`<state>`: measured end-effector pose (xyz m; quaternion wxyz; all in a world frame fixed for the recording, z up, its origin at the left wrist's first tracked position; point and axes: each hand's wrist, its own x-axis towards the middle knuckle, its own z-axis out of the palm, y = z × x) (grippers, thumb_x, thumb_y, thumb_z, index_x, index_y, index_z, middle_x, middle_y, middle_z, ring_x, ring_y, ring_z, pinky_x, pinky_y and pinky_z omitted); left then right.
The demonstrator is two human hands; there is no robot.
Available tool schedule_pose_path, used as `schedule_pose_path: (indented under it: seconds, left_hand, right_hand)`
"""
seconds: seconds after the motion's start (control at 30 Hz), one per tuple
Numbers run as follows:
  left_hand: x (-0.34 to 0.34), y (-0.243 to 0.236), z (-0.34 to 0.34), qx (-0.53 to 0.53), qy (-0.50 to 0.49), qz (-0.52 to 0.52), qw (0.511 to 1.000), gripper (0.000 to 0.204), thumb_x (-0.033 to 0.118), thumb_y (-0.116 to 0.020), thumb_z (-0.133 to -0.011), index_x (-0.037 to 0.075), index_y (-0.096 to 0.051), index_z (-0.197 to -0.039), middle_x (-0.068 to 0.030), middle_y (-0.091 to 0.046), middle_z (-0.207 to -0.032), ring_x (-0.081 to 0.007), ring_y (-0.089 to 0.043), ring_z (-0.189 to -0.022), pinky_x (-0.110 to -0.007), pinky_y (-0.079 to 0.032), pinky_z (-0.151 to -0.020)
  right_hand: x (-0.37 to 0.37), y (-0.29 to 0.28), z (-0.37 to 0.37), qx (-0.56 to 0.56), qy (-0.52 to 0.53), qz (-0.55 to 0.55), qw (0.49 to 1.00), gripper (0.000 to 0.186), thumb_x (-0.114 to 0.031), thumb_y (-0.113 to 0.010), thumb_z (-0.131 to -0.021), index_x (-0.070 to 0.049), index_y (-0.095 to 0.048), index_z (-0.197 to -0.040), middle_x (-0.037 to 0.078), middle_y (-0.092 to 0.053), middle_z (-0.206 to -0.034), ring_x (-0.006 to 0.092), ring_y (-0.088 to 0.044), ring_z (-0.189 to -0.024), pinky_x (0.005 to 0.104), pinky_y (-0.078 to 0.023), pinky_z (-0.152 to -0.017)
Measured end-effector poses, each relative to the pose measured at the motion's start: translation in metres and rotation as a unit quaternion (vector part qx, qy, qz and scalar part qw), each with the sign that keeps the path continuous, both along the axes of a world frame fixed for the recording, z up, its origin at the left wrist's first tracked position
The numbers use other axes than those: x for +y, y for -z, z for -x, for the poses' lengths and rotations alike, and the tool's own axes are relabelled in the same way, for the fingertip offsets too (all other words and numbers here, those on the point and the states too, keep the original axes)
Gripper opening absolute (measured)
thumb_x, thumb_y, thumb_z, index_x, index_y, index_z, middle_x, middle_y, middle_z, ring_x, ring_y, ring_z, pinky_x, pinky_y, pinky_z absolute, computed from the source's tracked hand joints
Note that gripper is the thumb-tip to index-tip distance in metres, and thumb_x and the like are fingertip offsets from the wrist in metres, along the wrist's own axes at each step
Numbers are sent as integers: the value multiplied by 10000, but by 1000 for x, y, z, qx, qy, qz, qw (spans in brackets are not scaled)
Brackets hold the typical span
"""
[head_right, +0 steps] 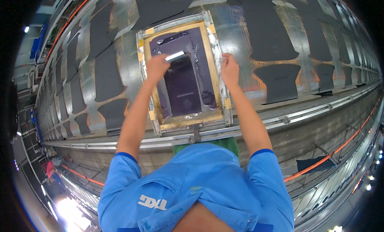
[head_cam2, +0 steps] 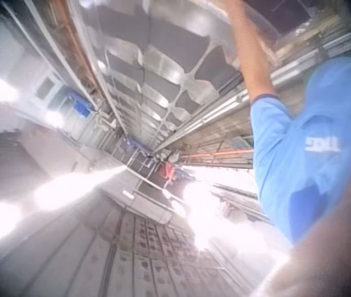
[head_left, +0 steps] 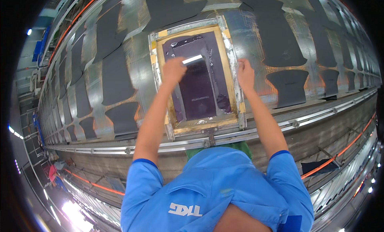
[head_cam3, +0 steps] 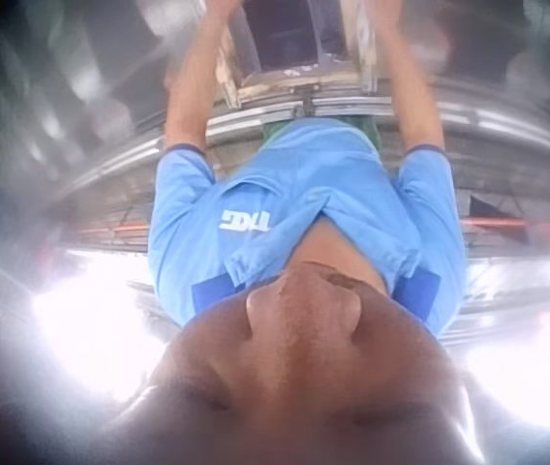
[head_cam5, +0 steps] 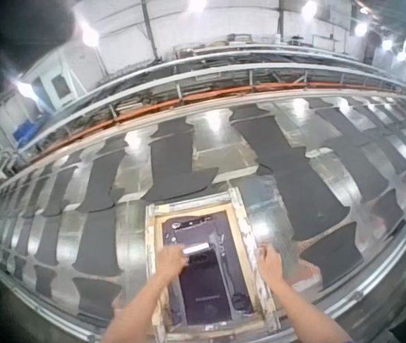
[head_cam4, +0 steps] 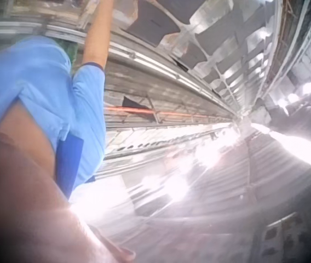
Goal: The person pours ink onto a screen printing frame and uses a squeegee to spread the ink across the mesh. They then move the frame to a conveyor belt and continue pulling the squeegee to transfer the ink onto a garment below.
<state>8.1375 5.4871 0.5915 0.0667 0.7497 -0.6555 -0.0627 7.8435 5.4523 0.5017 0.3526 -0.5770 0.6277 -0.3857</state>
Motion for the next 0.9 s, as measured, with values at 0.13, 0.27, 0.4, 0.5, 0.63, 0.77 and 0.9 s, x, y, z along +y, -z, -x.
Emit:
schedule_pose_path:
  seconds: [0.13, 0.27, 0.4, 0.5, 0.63, 0.77, 0.9]
  left_hand:
    - [-75, -25, -18, 21, 26, -10, 999, 289, 220, -757, -734, 168, -763, -1018, -119, -737, -879, -338, -697, -868, -447, -552, -781]
    - [-44, 9, -2, -84, 24, 68, 994, 301, 206, -734, -742, 185, -768, -1040, -115, -730, -871, -332, -698, -815, -429, -551, -745]
    - [52, 31, 37, -34, 72, 135, 988, 310, 19, -629, -736, 182, -761, -964, -11, -756, -977, -203, -700, -917, -378, -461, -735]
    - [133, 36, 75, -4, 70, 161, 984, 388, -87, -637, -654, 175, -721, -928, 41, -743, -1015, -135, -683, -962, -356, -403, -683]
    - [204, 39, 100, -14, 76, 160, 984, 360, -67, -651, -687, 181, -725, -937, 27, -741, -1034, -132, -684, -971, -344, -387, -681]
    - [156, 18, 86, 14, 55, 127, 990, 311, -22, -673, -703, 172, -731, -938, -5, -746, -1019, -196, -697, -960, -350, -433, -687]
    - [22, 15, 9, 0, 1, 89, 996, 228, 128, -734, -717, 135, -749, -944, -103, -741, -943, -322, -702, -873, -431, -537, -711]
  right_hand:
    - [-2, -7, 4, -13, -5, -6, 1000, 170, -195, -519, -996, -106, -630, -1090, 215, -652, -768, 437, -641, -769, 512, -468, -699]
    - [2, -6, 3, -36, -9, -9, 999, 174, -198, -519, -997, -100, -631, -1088, 215, -651, -764, 435, -641, -763, 508, -469, -699]
    - [-4, 4, 3, -24, -7, 21, 999, 185, -206, -522, -998, -95, -638, -1089, 208, -650, -751, 434, -641, -757, 507, -469, -700]
    - [-8, 9, 8, -27, -2, 41, 999, 196, -213, -524, -999, -93, -645, -1094, 203, -652, -747, 427, -643, -746, 503, -470, -692]
    - [-12, 11, 13, -26, -6, 33, 999, 208, -221, -520, -1004, -84, -653, -1087, 208, -640, -729, 392, -637, -698, 483, -462, -667]
    - [-10, 2, 15, -29, -6, 13, 999, 202, -214, -523, -1003, -79, -649, -1084, 203, -629, -711, 383, -627, -678, 475, -451, -649]
    - [-5, -1, 5, -34, -6, 3, 999, 191, -201, -526, -997, -85, -649, -1087, 199, -614, -685, 381, -623, -664, 478, -448, -644]
